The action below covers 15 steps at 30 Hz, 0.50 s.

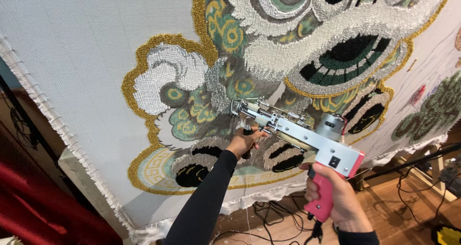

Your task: The person uses a pink electric tufting gun to apply yarn to a large canvas stretched on a frame. They guide the tool along a pre-drawn design, filling in a section with white yarn. The person pauses briefly to adjust the yarn feed and then continues the tufting process.

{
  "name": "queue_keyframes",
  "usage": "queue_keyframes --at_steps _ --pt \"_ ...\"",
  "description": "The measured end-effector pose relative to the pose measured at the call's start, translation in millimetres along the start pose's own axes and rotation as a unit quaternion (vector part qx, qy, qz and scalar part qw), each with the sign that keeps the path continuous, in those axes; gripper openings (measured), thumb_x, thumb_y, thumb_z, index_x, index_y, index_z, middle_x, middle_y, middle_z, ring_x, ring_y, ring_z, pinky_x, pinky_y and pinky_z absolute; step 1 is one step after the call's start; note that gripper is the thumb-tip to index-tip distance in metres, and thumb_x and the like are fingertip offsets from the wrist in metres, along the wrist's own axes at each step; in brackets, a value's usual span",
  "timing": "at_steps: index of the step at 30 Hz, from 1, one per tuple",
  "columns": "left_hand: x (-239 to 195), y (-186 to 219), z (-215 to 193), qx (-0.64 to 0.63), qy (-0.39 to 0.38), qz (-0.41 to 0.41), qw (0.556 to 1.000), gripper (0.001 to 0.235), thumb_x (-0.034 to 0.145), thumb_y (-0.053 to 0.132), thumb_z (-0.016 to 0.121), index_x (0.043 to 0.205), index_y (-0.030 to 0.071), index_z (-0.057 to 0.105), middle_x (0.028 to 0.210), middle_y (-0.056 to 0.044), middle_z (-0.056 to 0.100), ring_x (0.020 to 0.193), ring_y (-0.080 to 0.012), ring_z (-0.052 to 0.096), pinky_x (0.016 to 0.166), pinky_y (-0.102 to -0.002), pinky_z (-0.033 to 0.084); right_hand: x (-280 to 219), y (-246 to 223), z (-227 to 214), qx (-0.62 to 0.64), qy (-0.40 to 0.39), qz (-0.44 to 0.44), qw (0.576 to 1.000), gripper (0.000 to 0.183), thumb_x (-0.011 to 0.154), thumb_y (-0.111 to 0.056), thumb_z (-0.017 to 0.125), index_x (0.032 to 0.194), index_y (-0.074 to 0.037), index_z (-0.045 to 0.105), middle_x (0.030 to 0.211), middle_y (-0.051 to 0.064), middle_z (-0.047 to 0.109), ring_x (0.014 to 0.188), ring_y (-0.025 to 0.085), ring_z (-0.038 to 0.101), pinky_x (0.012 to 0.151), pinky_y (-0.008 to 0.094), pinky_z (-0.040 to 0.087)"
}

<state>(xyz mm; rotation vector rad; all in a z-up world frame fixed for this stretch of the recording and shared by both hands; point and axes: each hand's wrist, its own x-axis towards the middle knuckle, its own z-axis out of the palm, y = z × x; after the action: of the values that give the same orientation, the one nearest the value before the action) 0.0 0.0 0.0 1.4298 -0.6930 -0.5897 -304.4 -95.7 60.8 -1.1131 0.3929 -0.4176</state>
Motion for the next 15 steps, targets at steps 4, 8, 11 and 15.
queue_keyframes --at_steps 4,8,11,15 --pt "-15.2 5.7 18.6 -0.022 -0.018 0.045 0.999 0.03 0.092 0.032 0.07 0.099 0.003 0.079 0.084 0.0 0.078 0.053 -0.0085 0.056 0.052 -0.027 0.048 -9.7 -2.2 -28.5 0.014 -0.016 -0.006 1.0 0.046 0.084 -0.034 0.067 0.107 0.006 0.069 0.055 0.003 0.044 0.045 0.015 0.043 0.046 0.033 0.041" --pt "-34.9 11.5 30.5 0.053 -0.007 0.041 0.998 0.032 0.094 0.032 0.074 0.099 0.001 0.081 0.07 -0.006 0.069 0.055 -0.0102 0.06 0.055 -0.029 0.05 -18.0 2.6 -46.6 0.02 0.001 -0.022 1.0 0.042 0.084 -0.035 0.067 0.102 0.002 0.064 0.053 0.004 0.043 0.043 0.017 0.041 0.046 0.036 0.04" --pt "-40.2 20.4 34.1 0.084 -0.009 0.043 0.996 0.031 0.092 0.032 0.075 0.1 0.003 0.081 0.07 -0.005 0.07 0.056 -0.0115 0.062 0.055 -0.03 0.05 -24.5 7.7 -54.1 0.037 0.02 -0.014 0.999 0.04 0.083 -0.035 0.067 0.101 0.0 0.063 0.055 0.003 0.043 0.045 0.016 0.041 0.048 0.036 0.04" --pt "-39.8 24.9 32.3 0.142 -0.004 0.045 0.989 0.033 0.09 0.034 0.077 0.098 0.002 0.081 0.07 -0.007 0.072 0.057 -0.0124 0.065 0.056 -0.029 0.052 -26.3 11.7 -56.0 0.064 0.008 -0.016 0.998 0.036 0.084 -0.034 0.067 0.101 -0.003 0.059 0.057 0.004 0.044 0.047 0.016 0.04 0.049 0.035 0.038"
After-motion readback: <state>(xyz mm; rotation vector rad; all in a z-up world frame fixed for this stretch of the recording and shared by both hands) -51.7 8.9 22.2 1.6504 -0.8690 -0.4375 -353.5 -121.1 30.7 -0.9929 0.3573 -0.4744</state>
